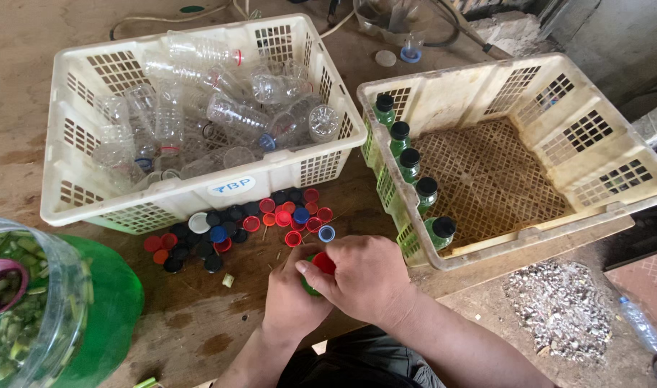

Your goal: The person fills clear plastic bottles with chopped green vegetables and liquid using a funnel. They then screw red caps onto the filled bottles and place them into a white plastic crate. The process is repeated for multiple bottles.

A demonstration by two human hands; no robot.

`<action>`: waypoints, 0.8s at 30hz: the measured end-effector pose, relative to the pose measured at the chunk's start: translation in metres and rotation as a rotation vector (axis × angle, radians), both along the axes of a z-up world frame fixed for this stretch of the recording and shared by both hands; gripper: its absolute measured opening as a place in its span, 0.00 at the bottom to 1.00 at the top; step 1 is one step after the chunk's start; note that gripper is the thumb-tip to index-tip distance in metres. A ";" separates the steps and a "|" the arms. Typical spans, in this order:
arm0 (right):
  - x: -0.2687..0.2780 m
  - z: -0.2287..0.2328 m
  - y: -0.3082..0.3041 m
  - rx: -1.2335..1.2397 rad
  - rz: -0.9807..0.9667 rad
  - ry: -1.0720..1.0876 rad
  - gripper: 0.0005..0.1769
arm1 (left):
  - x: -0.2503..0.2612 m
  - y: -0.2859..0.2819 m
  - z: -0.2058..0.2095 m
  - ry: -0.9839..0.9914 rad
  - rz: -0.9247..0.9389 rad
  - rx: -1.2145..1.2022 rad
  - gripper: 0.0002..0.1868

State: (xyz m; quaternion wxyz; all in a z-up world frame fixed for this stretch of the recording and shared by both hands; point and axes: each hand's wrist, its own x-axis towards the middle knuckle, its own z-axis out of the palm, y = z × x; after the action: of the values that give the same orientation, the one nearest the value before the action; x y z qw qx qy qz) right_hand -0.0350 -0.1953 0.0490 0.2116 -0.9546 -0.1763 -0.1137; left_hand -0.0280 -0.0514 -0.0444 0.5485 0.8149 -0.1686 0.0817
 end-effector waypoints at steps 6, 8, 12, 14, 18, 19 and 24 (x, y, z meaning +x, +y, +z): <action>0.003 0.013 -0.017 0.052 0.283 0.009 0.25 | 0.009 0.018 0.008 0.046 -0.411 -0.083 0.22; 0.005 0.014 -0.020 0.034 0.359 -0.064 0.24 | 0.011 0.023 0.011 0.027 -0.487 -0.084 0.21; 0.007 0.007 -0.015 -0.047 0.256 -0.084 0.25 | 0.007 0.016 0.015 0.189 -0.456 -0.199 0.21; 0.006 0.003 -0.013 -0.040 0.176 -0.092 0.25 | 0.005 0.006 0.015 0.071 -0.263 -0.076 0.22; 0.001 -0.004 -0.008 -0.008 0.038 -0.098 0.25 | 0.003 -0.005 0.012 -0.031 -0.064 -0.008 0.19; 0.000 -0.004 -0.007 -0.004 0.002 -0.082 0.26 | 0.003 -0.006 0.011 -0.032 -0.063 -0.001 0.19; -0.006 -0.001 -0.015 0.082 0.047 -0.093 0.29 | 0.004 -0.004 0.007 0.009 -0.146 -0.059 0.22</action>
State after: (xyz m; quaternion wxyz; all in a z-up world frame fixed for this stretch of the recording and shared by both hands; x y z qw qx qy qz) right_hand -0.0412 -0.2104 0.0480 0.2445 -0.9344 -0.2037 -0.1601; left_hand -0.0238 -0.0557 -0.0378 0.5775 0.7844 -0.2224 0.0428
